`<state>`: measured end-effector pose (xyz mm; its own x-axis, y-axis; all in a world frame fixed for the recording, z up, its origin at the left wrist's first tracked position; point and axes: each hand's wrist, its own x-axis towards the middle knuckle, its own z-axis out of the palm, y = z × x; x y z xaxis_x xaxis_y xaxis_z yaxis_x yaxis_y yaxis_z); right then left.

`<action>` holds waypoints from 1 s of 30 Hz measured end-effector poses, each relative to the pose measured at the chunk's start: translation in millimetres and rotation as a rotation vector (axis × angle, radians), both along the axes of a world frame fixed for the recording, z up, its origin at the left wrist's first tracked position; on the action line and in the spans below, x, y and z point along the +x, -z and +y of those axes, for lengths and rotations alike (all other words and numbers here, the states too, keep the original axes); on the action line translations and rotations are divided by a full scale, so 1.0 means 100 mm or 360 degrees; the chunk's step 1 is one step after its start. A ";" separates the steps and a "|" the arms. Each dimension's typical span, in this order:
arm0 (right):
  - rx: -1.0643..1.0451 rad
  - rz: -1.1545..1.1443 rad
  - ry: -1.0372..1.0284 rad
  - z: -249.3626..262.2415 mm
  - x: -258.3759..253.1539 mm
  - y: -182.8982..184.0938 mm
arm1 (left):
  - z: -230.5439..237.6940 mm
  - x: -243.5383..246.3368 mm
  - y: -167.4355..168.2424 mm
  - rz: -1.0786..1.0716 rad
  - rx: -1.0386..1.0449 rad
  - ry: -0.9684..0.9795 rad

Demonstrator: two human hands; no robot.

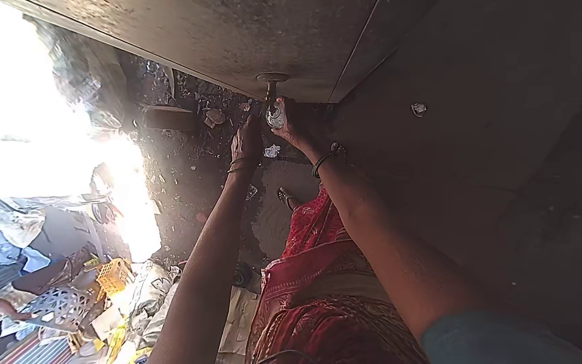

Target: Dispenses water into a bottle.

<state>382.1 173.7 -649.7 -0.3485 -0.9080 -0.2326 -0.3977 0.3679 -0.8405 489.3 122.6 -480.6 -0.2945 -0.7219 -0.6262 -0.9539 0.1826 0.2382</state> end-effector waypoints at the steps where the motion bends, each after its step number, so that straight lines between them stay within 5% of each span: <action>1: -0.0023 0.0000 0.0012 0.00 0.01 0.02 | 0.00 0.00 0.00 0.0001 0.0000 -0.0005; 30: -0.0113 -0.0007 -0.0003 0.03 -0.01 0.05 | 0.04 0.00 0.03 0.0081 -0.0013 -0.0054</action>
